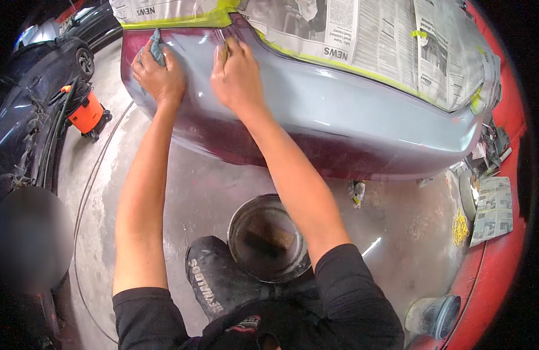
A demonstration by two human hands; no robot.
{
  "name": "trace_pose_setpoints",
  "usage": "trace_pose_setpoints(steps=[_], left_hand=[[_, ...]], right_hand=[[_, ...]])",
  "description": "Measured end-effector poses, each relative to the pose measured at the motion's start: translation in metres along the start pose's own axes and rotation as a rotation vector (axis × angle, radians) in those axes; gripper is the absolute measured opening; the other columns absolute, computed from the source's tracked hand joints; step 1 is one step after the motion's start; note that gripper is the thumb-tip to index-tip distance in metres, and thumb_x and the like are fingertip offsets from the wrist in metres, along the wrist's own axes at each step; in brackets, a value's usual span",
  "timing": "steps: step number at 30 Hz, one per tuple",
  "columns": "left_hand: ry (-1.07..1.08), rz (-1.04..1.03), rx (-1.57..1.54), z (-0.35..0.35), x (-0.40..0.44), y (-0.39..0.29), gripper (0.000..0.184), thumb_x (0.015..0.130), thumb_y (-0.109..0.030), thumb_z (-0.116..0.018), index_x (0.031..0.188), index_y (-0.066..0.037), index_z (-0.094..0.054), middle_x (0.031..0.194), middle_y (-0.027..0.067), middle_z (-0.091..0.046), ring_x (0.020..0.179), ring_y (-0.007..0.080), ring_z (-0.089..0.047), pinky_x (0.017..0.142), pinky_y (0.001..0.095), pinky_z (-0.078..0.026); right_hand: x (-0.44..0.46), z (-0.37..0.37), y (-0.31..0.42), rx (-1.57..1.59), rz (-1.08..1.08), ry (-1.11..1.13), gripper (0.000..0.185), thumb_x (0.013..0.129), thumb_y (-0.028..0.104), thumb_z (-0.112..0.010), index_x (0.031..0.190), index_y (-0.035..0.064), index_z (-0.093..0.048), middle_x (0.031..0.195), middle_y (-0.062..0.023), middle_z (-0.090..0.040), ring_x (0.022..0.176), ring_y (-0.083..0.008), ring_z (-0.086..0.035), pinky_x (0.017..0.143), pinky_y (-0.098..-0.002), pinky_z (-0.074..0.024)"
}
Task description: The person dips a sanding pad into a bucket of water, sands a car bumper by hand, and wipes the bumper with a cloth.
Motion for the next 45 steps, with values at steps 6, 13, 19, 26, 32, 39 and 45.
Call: trace_pose_setpoints(steps=[6, 13, 19, 26, 32, 39, 45], left_hand=[[-0.012, 0.032, -0.01, 0.002, -0.003, 0.001, 0.043, 0.091, -0.033, -0.067, 0.129, -0.013, -0.065, 0.123, 0.0229, -0.059, 0.122, 0.0396, -0.051, 0.106, 0.0493, -0.039], [-0.036, -0.002, 0.018, 0.001, -0.001, 0.002, 0.042, 0.091, -0.034, -0.068, 0.127, -0.014, -0.066, 0.123, 0.0217, -0.059, 0.122, 0.0379, -0.052, 0.106, 0.0491, -0.039], [-0.053, -0.02, 0.027, 0.003, -0.005, 0.002, 0.041, 0.09, -0.033, -0.067, 0.126, -0.014, -0.067, 0.12, 0.02, -0.062, 0.12, 0.0377, -0.053, 0.104, 0.0487, -0.04], [-0.058, -0.003, 0.021, 0.0, -0.003, 0.004, 0.041, 0.09, -0.033, -0.067, 0.127, -0.015, -0.067, 0.12, 0.0208, -0.062, 0.121, 0.0371, -0.052, 0.105, 0.0482, -0.04], [-0.056, 0.025, 0.024, 0.003, -0.002, 0.001, 0.041, 0.091, -0.033, -0.067, 0.127, -0.015, -0.067, 0.122, 0.0208, -0.061, 0.121, 0.0373, -0.052, 0.104, 0.0482, -0.04], [-0.079, -0.004, 0.014, 0.001, -0.003, 0.006, 0.041, 0.09, -0.035, -0.068, 0.128, -0.017, -0.067, 0.123, 0.0215, -0.06, 0.12, 0.0384, -0.053, 0.103, 0.0495, -0.041], [-0.071, -0.061, 0.043, -0.006, -0.002, 0.019, 0.043, 0.091, -0.039, -0.067, 0.127, -0.017, -0.067, 0.12, 0.0228, -0.062, 0.119, 0.0399, -0.054, 0.103, 0.0503, -0.041]], right_hand=[[-0.011, 0.011, -0.025, -0.127, 0.006, 0.165, 0.038, 0.097, 0.023, -0.056, 0.123, -0.0041, -0.052, 0.131, -0.0222, -0.057, 0.123, -0.0406, -0.053, 0.096, -0.0625, -0.0395], [0.01, -0.002, -0.01, 0.068, 0.213, 0.001, 0.048, 0.095, 0.019, -0.056, 0.134, -0.0078, -0.049, 0.135, -0.0313, -0.053, 0.129, -0.0434, -0.052, 0.108, -0.0631, -0.0361], [-0.014, 0.002, -0.018, -0.218, 0.091, 0.139, 0.056, 0.092, 0.022, -0.06, 0.137, -0.0077, -0.047, 0.139, -0.0309, -0.05, 0.13, -0.0444, -0.051, 0.109, -0.0562, -0.0399], [0.015, 0.04, 0.015, -0.22, 0.467, 0.098, 0.053, 0.088, 0.008, -0.061, 0.139, -0.0019, -0.048, 0.146, -0.0248, -0.048, 0.133, -0.0421, -0.049, 0.107, -0.0602, -0.0422], [-0.003, 0.004, -0.015, -0.147, 0.261, 0.326, 0.051, 0.094, 0.01, -0.055, 0.142, -0.0046, -0.044, 0.142, -0.0304, -0.049, 0.133, -0.0446, -0.048, 0.112, -0.0537, -0.039], [0.006, 0.029, 0.0, -0.367, 0.349, 0.357, 0.056, 0.092, 0.01, -0.055, 0.144, -0.0061, -0.042, 0.147, -0.0291, -0.045, 0.137, -0.043, -0.045, 0.111, -0.055, -0.0386], [-0.013, 0.017, -0.053, -0.408, 0.192, 0.534, 0.062, 0.103, 0.038, -0.049, 0.151, 0.0006, -0.036, 0.159, -0.0218, -0.035, 0.149, -0.0356, -0.032, 0.119, -0.0565, -0.0281]])
Point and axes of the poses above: each hand's wrist, its own x-axis towards the middle knuckle, its own z-axis out of the back of the hand, y = z × x, the point moved 9 cm from there along x, towards the middle knuckle
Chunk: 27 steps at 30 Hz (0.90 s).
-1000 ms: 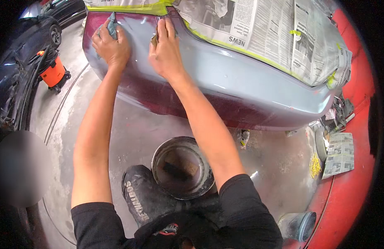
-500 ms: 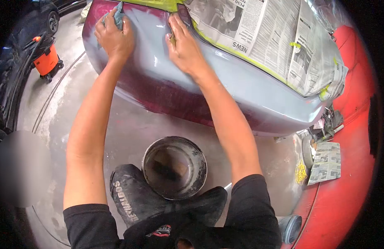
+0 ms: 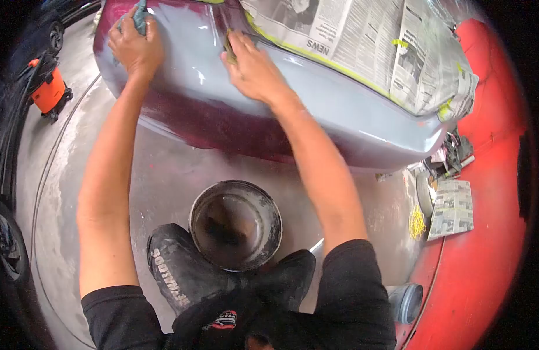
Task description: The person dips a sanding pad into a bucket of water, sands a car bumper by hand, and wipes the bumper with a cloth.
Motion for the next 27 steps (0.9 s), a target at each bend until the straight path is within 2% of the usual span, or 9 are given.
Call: trace_pose_setpoints(steps=[5, 10, 14, 15, 16, 17, 20, 23, 27], left_hand=[[0.054, 0.004, -0.005, 0.002, 0.001, -0.015, 0.044, 0.091, -0.041, -0.067, 0.127, -0.016, -0.067, 0.12, 0.0204, -0.065, 0.12, 0.0375, -0.055, 0.103, 0.0492, -0.042], [0.012, -0.003, 0.015, -0.001, 0.0, -0.015, 0.043, 0.089, -0.039, -0.068, 0.125, -0.015, -0.068, 0.118, 0.0196, -0.068, 0.119, 0.038, -0.056, 0.104, 0.0485, -0.043], [0.053, -0.002, -0.01, -0.008, 0.009, 0.002, 0.042, 0.085, -0.039, -0.071, 0.122, -0.018, -0.071, 0.113, 0.0203, -0.067, 0.113, 0.0369, -0.059, 0.098, 0.0496, -0.045], [0.039, -0.059, 0.015, -0.008, 0.011, 0.002, 0.042, 0.085, -0.037, -0.071, 0.12, -0.016, -0.072, 0.112, 0.0211, -0.069, 0.11, 0.0381, -0.061, 0.096, 0.0495, -0.047], [0.145, -0.021, -0.066, -0.015, 0.014, 0.005, 0.043, 0.084, -0.037, -0.071, 0.12, -0.014, -0.072, 0.112, 0.0212, -0.07, 0.109, 0.0385, -0.061, 0.097, 0.0489, -0.046], [0.083, -0.079, -0.005, -0.012, 0.012, 0.0, 0.043, 0.085, -0.036, -0.071, 0.121, -0.012, -0.071, 0.111, 0.0206, -0.071, 0.108, 0.0396, -0.062, 0.097, 0.0486, -0.047], [0.083, -0.099, 0.019, -0.016, 0.01, 0.006, 0.045, 0.088, -0.038, -0.068, 0.123, -0.01, -0.07, 0.115, 0.0193, -0.07, 0.112, 0.0392, -0.059, 0.1, 0.0489, -0.044], [0.113, -0.057, 0.061, -0.011, 0.009, 0.007, 0.049, 0.09, -0.041, -0.066, 0.126, -0.008, -0.068, 0.119, 0.0194, -0.068, 0.117, 0.0389, -0.056, 0.103, 0.049, -0.042], [0.105, -0.06, 0.035, -0.019, 0.009, 0.012, 0.052, 0.09, -0.044, -0.065, 0.127, -0.008, -0.067, 0.121, 0.0209, -0.067, 0.12, 0.0397, -0.054, 0.104, 0.0492, -0.041]], right_hand=[[-0.1, 0.084, -0.098, -0.219, -0.042, 0.237, 0.053, 0.106, 0.044, -0.043, 0.15, 0.0152, -0.046, 0.161, -0.0092, -0.038, 0.147, -0.0323, -0.036, 0.122, -0.0507, -0.0273], [-0.199, 0.164, -0.224, -0.465, -0.383, -0.009, 0.046, 0.103, 0.038, -0.045, 0.131, 0.0061, -0.063, 0.14, -0.0195, -0.057, 0.13, -0.038, -0.054, 0.106, -0.0487, -0.0451], [-0.101, 0.089, -0.107, -0.612, -0.418, -0.019, 0.026, 0.084, 0.02, -0.057, 0.085, 0.0008, -0.076, 0.092, -0.0236, -0.07, 0.091, -0.0385, -0.067, 0.08, -0.051, -0.0527], [-0.077, 0.062, -0.078, -0.719, -0.274, -0.205, 0.023, 0.081, 0.019, -0.059, 0.076, 0.0024, -0.074, 0.084, -0.0221, -0.07, 0.084, -0.0372, -0.067, 0.073, -0.0503, -0.0512], [-0.061, 0.044, -0.049, -0.424, -0.137, -0.186, 0.021, 0.079, 0.017, -0.059, 0.069, 0.0032, -0.071, 0.084, -0.0226, -0.069, 0.084, -0.0372, -0.066, 0.073, -0.0514, -0.0483], [-0.047, 0.027, -0.018, -0.409, -0.087, -0.035, 0.024, 0.084, 0.023, -0.059, 0.084, 0.002, -0.071, 0.102, -0.0226, -0.07, 0.097, -0.0377, -0.067, 0.085, -0.0556, -0.0491], [-0.08, 0.05, -0.033, -0.108, 0.117, -0.269, 0.035, 0.094, 0.032, -0.055, 0.113, 0.0061, -0.067, 0.128, -0.0166, -0.064, 0.116, -0.0351, -0.064, 0.102, -0.0594, -0.0435], [-0.151, 0.119, -0.159, -0.08, -0.193, 0.01, 0.043, 0.106, 0.043, -0.043, 0.139, 0.0209, -0.057, 0.151, -0.0041, -0.052, 0.134, -0.0321, -0.053, 0.111, -0.0686, -0.0304], [-0.23, 0.212, -0.252, -0.497, -0.485, -0.19, 0.043, 0.103, 0.038, -0.045, 0.134, 0.0148, -0.063, 0.142, -0.0137, -0.059, 0.121, -0.035, -0.063, 0.104, -0.0494, -0.0489]])
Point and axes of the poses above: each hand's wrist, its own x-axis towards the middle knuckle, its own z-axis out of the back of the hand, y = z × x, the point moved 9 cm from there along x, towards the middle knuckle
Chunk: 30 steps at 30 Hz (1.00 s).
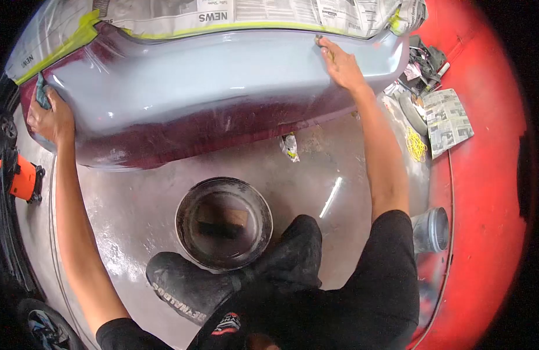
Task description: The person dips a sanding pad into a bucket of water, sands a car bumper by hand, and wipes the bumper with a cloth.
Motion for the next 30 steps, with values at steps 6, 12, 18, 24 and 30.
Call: trace_pose_setpoints(steps=[6, 12, 18, 24, 30], left_hand=[[0.005, -0.029, 0.001, -0.003, 0.0, 0.007, 0.05, 0.09, -0.043, -0.066, 0.128, -0.009, -0.067, 0.123, 0.0229, -0.066, 0.12, 0.0403, -0.054, 0.105, 0.0498, -0.04], [0.008, -0.016, 0.056, -0.002, 0.002, 0.009, 0.052, 0.091, -0.045, -0.065, 0.128, -0.01, -0.066, 0.122, 0.021, -0.067, 0.118, 0.0398, -0.056, 0.104, 0.0498, -0.041], [0.025, 0.01, -0.025, -0.001, -0.001, 0.004, 0.049, 0.089, -0.043, -0.067, 0.122, -0.007, -0.07, 0.116, 0.0208, -0.069, 0.114, 0.0387, -0.058, 0.1, 0.0486, -0.043], [-0.013, -0.012, 0.015, 0.006, 0.001, -0.005, 0.049, 0.087, -0.04, -0.069, 0.122, -0.006, -0.069, 0.118, 0.0214, -0.068, 0.113, 0.0392, -0.057, 0.1, 0.049, -0.044], [-0.003, 0.027, -0.025, 0.012, -0.001, -0.012, 0.049, 0.088, -0.04, -0.067, 0.126, -0.009, -0.067, 0.119, 0.02, -0.066, 0.118, 0.0382, -0.054, 0.105, 0.0489, -0.04]], right_hand=[[0.014, -0.043, 0.24, -0.092, 0.23, -0.101, 0.022, 0.081, 0.023, -0.061, 0.077, 0.0065, -0.076, 0.087, -0.0194, -0.072, 0.085, -0.0358, -0.067, 0.079, -0.0526, -0.0529], [0.011, -0.045, 0.186, 0.427, 0.383, 0.061, 0.041, 0.105, 0.038, -0.044, 0.133, 0.0139, -0.061, 0.121, -0.0127, -0.07, 0.101, -0.0294, -0.07, 0.096, -0.0456, -0.0526], [-0.005, -0.012, 0.015, -0.047, 0.049, -0.033, 0.049, 0.106, 0.043, -0.04, 0.131, 0.007, -0.062, 0.127, -0.0194, -0.067, 0.117, -0.035, -0.064, 0.102, -0.0475, -0.0468], [0.004, -0.034, 0.288, 0.135, 0.425, 0.202, 0.045, 0.102, 0.038, -0.045, 0.101, -0.0022, -0.066, 0.11, -0.0222, -0.068, 0.109, -0.04, -0.063, 0.096, -0.0541, -0.0464], [0.009, -0.026, 0.199, 0.378, 0.611, 0.12, 0.046, 0.104, 0.041, -0.044, 0.134, 0.0098, -0.061, 0.133, -0.0148, -0.065, 0.123, -0.0359, -0.061, 0.108, -0.0455, -0.0443]])
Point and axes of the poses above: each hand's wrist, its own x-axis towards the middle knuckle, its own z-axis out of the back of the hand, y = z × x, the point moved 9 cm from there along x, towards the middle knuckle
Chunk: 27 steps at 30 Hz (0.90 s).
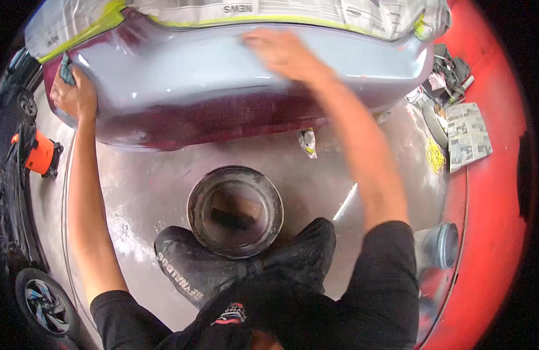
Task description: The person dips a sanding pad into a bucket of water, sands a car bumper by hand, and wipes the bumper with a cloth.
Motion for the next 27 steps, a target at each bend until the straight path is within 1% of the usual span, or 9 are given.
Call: trace_pose_setpoints(steps=[2, 4, 7, 11, 14, 15, 17, 25, 27], left_hand=[[-0.005, -0.003, -0.026, -0.002, -0.002, 0.002, 0.047, 0.088, -0.039, -0.067, 0.127, -0.012, -0.067, 0.117, 0.0191, -0.067, 0.119, 0.0375, -0.054, 0.104, 0.0492, -0.04], [-0.035, -0.002, -0.027, 0.001, -0.002, -0.001, 0.046, 0.088, -0.039, -0.068, 0.127, -0.013, -0.067, 0.116, 0.0186, -0.067, 0.119, 0.0375, -0.053, 0.103, 0.0493, -0.04], [-0.027, 0.0, -0.009, 0.004, -0.003, -0.007, 0.045, 0.089, -0.037, -0.067, 0.125, -0.01, -0.069, 0.12, 0.0209, -0.067, 0.118, 0.0374, -0.056, 0.103, 0.0472, -0.042], [-0.016, 0.032, -0.084, 0.002, -0.003, -0.004, 0.043, 0.089, -0.035, -0.068, 0.124, -0.011, -0.066, 0.122, 0.0224, -0.062, 0.122, 0.0364, -0.05, 0.105, 0.0481, -0.038], [-0.013, 0.026, -0.043, 0.001, -0.003, -0.004, 0.043, 0.089, -0.035, -0.068, 0.124, -0.011, -0.066, 0.121, 0.0224, -0.062, 0.122, 0.0366, -0.05, 0.105, 0.0482, -0.038], [-0.013, 0.017, -0.054, 0.001, -0.003, -0.006, 0.045, 0.09, -0.037, -0.067, 0.126, -0.011, -0.066, 0.122, 0.0216, -0.063, 0.123, 0.037, -0.05, 0.106, 0.0484, -0.037], [-0.019, 0.012, -0.066, 0.005, -0.005, -0.008, 0.049, 0.092, -0.041, -0.065, 0.129, -0.01, -0.065, 0.123, 0.02, -0.065, 0.124, 0.0378, -0.051, 0.109, 0.0488, -0.036], [-0.01, 0.062, -0.053, 0.007, -0.005, -0.009, 0.048, 0.092, -0.038, -0.066, 0.13, -0.01, -0.064, 0.125, 0.0201, -0.064, 0.125, 0.0385, -0.05, 0.109, 0.0478, -0.037], [-0.004, 0.071, -0.053, 0.008, -0.004, -0.013, 0.046, 0.092, -0.036, -0.066, 0.13, -0.01, -0.065, 0.12, 0.0198, -0.065, 0.123, 0.0389, -0.051, 0.107, 0.0478, -0.038]], right_hand=[[-0.053, 0.036, -0.063, -0.072, -0.349, 0.055, 0.044, 0.106, 0.035, -0.042, 0.136, 0.0091, -0.06, 0.136, -0.0132, -0.064, 0.125, -0.0347, -0.06, 0.115, -0.0436, -0.0379], [-0.073, 0.051, -0.075, -0.189, -0.369, 0.002, 0.041, 0.105, 0.033, -0.044, 0.134, 0.0104, -0.062, 0.137, -0.0154, -0.062, 0.127, -0.0345, -0.058, 0.11, -0.0497, -0.0414], [-0.013, 0.007, -0.007, -0.136, -0.093, -0.106, 0.043, 0.104, 0.034, -0.045, 0.13, 0.0044, -0.062, 0.133, -0.0206, -0.063, 0.124, -0.0364, -0.059, 0.106, -0.0506, -0.0433], [0.105, -0.078, 0.099, -0.058, -0.133, 0.325, 0.052, 0.106, 0.036, -0.043, 0.142, -0.0003, -0.051, 0.147, -0.0178, -0.053, 0.137, -0.0353, -0.048, 0.117, -0.0479, -0.0328], [0.101, -0.079, 0.091, 0.0, 0.069, -0.016, 0.049, 0.103, 0.037, -0.047, 0.137, 0.0024, -0.054, 0.141, -0.0186, -0.057, 0.13, -0.0359, -0.055, 0.109, -0.0581, -0.0379], [0.084, -0.074, 0.074, -0.055, 0.051, 0.096, 0.054, 0.104, 0.038, -0.044, 0.146, 0.0037, -0.046, 0.154, -0.015, -0.046, 0.141, -0.0326, -0.046, 0.115, -0.0617, -0.0304], [0.046, -0.042, 0.048, -0.053, -0.073, 0.228, 0.053, 0.109, 0.039, -0.034, 0.154, 0.0105, -0.04, 0.16, -0.0134, -0.039, 0.151, -0.0299, -0.031, 0.125, -0.0528, -0.0175], [0.104, -0.085, 0.088, 0.061, 0.049, 0.122, 0.057, 0.108, 0.041, -0.037, 0.15, 0.0046, -0.043, 0.16, -0.0182, -0.037, 0.149, -0.0301, -0.034, 0.122, -0.0537, -0.0262], [0.094, -0.08, 0.078, -0.026, 0.086, 0.211, 0.057, 0.108, 0.045, -0.034, 0.154, 0.0112, -0.04, 0.163, -0.0087, -0.034, 0.152, -0.0264, -0.028, 0.125, -0.051, -0.0187]])
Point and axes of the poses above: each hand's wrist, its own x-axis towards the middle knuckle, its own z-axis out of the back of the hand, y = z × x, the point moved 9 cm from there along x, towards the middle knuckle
